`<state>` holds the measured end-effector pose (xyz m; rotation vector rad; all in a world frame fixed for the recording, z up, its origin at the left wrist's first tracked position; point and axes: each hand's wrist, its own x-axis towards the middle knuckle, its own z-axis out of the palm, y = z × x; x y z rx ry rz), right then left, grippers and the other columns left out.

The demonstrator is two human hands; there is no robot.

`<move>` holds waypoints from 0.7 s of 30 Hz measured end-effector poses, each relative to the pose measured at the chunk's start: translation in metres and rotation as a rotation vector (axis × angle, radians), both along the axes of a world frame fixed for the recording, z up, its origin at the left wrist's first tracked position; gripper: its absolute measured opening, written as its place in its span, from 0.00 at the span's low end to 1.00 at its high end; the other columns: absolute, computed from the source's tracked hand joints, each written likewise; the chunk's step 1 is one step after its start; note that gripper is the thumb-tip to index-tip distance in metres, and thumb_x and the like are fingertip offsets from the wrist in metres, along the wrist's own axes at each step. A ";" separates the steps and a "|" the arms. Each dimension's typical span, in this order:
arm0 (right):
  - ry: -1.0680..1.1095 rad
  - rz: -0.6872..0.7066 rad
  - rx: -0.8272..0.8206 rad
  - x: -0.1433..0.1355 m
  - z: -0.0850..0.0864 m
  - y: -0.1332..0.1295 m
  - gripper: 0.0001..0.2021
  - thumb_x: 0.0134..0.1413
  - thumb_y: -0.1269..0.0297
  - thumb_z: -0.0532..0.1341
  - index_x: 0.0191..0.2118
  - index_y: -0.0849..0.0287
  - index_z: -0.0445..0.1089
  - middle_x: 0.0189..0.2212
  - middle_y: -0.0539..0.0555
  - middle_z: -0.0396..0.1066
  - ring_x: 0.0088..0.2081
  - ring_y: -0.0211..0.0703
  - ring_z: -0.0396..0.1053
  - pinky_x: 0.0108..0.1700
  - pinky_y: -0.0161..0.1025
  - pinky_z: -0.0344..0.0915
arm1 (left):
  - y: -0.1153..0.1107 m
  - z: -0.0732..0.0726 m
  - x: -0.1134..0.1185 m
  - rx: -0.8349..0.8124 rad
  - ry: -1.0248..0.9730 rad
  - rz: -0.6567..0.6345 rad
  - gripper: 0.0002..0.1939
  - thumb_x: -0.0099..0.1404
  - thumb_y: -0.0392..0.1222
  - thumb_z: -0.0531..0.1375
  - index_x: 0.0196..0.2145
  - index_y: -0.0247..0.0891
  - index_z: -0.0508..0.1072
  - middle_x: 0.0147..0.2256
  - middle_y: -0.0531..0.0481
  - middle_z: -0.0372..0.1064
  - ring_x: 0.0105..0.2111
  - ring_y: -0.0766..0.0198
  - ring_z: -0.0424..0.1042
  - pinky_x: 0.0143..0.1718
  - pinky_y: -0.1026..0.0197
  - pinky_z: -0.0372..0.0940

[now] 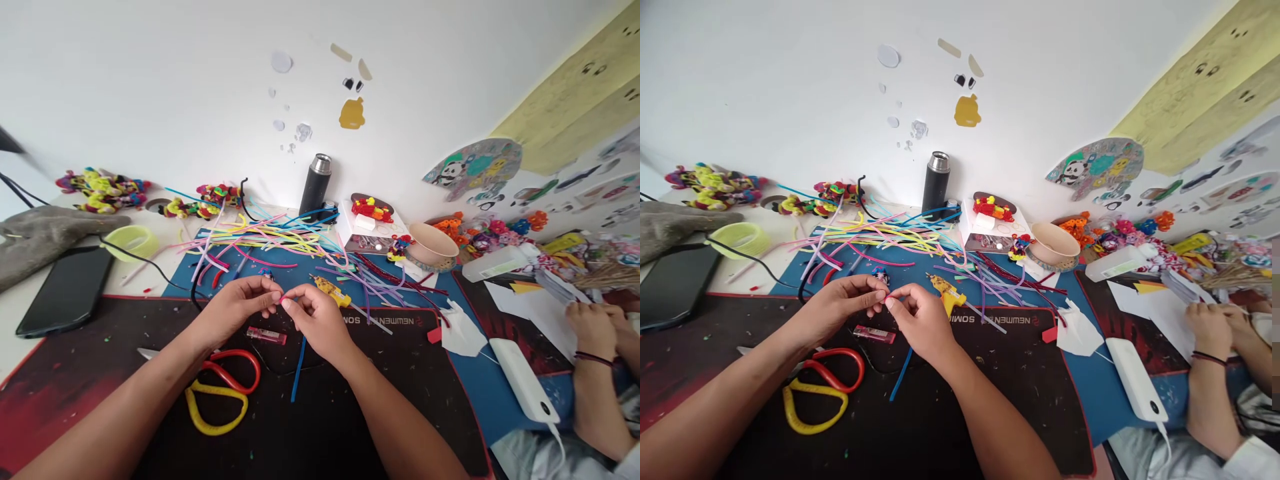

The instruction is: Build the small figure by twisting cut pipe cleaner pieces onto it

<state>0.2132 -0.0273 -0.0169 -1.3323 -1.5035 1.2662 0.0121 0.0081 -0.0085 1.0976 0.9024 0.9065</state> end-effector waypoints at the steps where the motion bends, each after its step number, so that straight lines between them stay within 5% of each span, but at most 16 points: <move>1: -0.045 0.005 0.020 0.001 0.002 0.001 0.15 0.67 0.47 0.67 0.43 0.55 0.76 0.22 0.45 0.66 0.24 0.39 0.65 0.29 0.37 0.58 | 0.000 0.000 0.000 0.002 -0.006 -0.001 0.20 0.54 0.59 0.82 0.32 0.40 0.87 0.29 0.48 0.77 0.28 0.61 0.72 0.30 0.63 0.69; 6: -0.264 0.024 0.124 0.003 0.006 0.012 0.10 0.68 0.53 0.66 0.41 0.53 0.78 0.22 0.45 0.67 0.24 0.40 0.63 0.31 0.39 0.55 | 0.003 -0.007 -0.004 0.009 -0.005 -0.006 0.21 0.57 0.58 0.81 0.36 0.39 0.87 0.30 0.47 0.78 0.28 0.60 0.73 0.31 0.62 0.70; 11: -0.493 0.049 0.167 0.010 0.012 0.027 0.07 0.70 0.57 0.66 0.44 0.53 0.80 0.23 0.46 0.70 0.26 0.42 0.66 0.33 0.39 0.55 | 0.009 -0.006 -0.015 0.071 0.049 0.198 0.30 0.59 0.60 0.79 0.50 0.36 0.84 0.30 0.48 0.79 0.28 0.60 0.73 0.32 0.62 0.67; 15: -0.740 0.098 0.176 0.013 0.017 0.043 0.08 0.74 0.60 0.64 0.47 0.54 0.81 0.25 0.47 0.74 0.29 0.44 0.71 0.34 0.40 0.53 | 0.012 0.001 -0.021 0.126 0.069 0.323 0.31 0.58 0.65 0.78 0.46 0.37 0.84 0.27 0.52 0.75 0.27 0.62 0.70 0.31 0.62 0.65; 21: -1.090 0.238 0.224 -0.003 0.024 0.063 0.11 0.77 0.59 0.62 0.54 0.54 0.80 0.39 0.56 0.85 0.42 0.51 0.81 0.37 0.41 0.58 | 0.014 0.002 -0.022 0.104 0.055 0.334 0.30 0.54 0.67 0.79 0.40 0.39 0.82 0.26 0.52 0.73 0.26 0.62 0.68 0.28 0.61 0.62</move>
